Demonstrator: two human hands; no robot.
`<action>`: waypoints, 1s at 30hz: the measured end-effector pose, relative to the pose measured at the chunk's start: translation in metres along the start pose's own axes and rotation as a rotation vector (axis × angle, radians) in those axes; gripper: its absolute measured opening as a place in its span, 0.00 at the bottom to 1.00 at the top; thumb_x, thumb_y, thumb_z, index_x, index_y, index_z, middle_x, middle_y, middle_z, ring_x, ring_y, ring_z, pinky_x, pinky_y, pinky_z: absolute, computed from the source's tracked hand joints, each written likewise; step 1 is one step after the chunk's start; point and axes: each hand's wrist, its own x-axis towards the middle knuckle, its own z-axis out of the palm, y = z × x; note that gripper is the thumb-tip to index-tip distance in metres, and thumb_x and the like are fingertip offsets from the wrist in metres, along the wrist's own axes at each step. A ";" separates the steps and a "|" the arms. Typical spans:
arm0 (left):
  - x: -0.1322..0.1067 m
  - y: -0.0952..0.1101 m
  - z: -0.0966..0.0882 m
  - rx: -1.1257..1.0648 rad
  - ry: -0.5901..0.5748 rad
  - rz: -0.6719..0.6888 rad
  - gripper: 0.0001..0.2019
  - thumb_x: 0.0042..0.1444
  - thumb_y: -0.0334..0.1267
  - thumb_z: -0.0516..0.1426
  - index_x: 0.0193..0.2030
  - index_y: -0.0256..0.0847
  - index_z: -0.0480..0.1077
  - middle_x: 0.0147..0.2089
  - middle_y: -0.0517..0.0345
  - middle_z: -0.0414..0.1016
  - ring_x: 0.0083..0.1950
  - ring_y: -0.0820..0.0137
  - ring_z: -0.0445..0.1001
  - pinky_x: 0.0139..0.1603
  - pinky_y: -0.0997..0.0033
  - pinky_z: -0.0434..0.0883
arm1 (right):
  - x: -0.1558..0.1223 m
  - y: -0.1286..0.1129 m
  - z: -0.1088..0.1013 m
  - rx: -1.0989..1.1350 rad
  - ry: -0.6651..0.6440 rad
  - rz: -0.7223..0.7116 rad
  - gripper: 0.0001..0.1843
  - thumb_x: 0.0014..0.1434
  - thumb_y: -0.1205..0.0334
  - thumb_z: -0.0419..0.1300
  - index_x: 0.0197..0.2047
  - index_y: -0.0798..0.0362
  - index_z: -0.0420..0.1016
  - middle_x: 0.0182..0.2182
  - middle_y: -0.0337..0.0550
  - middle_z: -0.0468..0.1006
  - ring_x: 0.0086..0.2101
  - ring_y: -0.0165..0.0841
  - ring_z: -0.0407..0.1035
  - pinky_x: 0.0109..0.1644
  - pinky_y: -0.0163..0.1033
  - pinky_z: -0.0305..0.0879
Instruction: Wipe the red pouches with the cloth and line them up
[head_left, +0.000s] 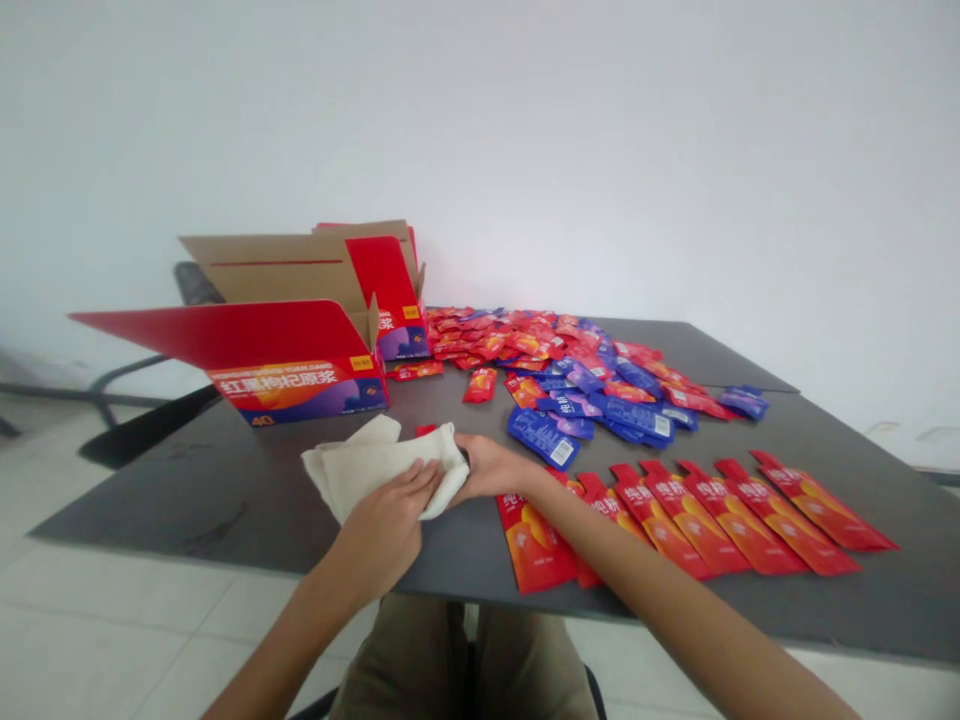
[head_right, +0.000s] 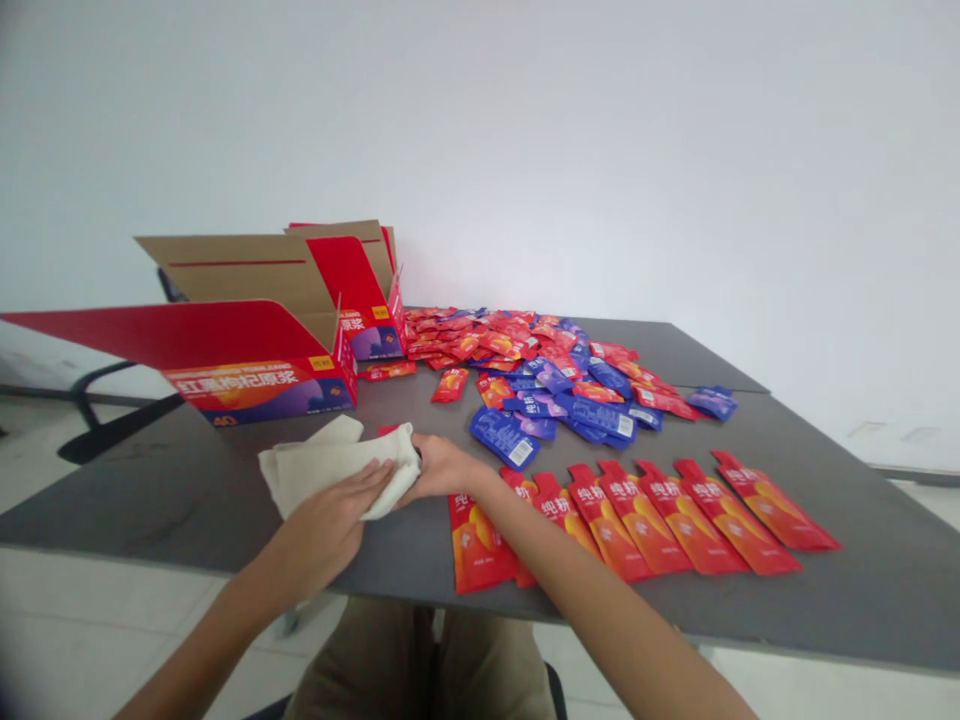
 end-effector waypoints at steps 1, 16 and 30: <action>0.000 0.000 -0.001 0.003 -0.006 0.001 0.34 0.49 0.21 0.45 0.65 0.38 0.62 0.67 0.54 0.61 0.70 0.68 0.56 0.70 0.63 0.54 | 0.000 0.000 0.000 0.010 -0.006 -0.003 0.39 0.35 0.56 0.75 0.52 0.52 0.71 0.41 0.37 0.79 0.40 0.36 0.72 0.46 0.38 0.67; 0.006 0.002 -0.002 0.037 -0.027 -0.045 0.33 0.50 0.21 0.45 0.65 0.34 0.61 0.67 0.51 0.61 0.70 0.68 0.55 0.69 0.64 0.54 | 0.000 0.001 0.001 0.004 -0.001 -0.013 0.38 0.37 0.55 0.75 0.52 0.51 0.71 0.40 0.37 0.79 0.40 0.36 0.72 0.46 0.38 0.67; 0.005 0.004 -0.004 0.054 -0.036 -0.047 0.33 0.50 0.21 0.45 0.66 0.33 0.60 0.67 0.51 0.61 0.70 0.66 0.55 0.69 0.64 0.54 | 0.000 0.002 0.002 -0.011 0.004 -0.012 0.38 0.36 0.55 0.75 0.52 0.52 0.71 0.39 0.37 0.79 0.39 0.36 0.72 0.44 0.37 0.67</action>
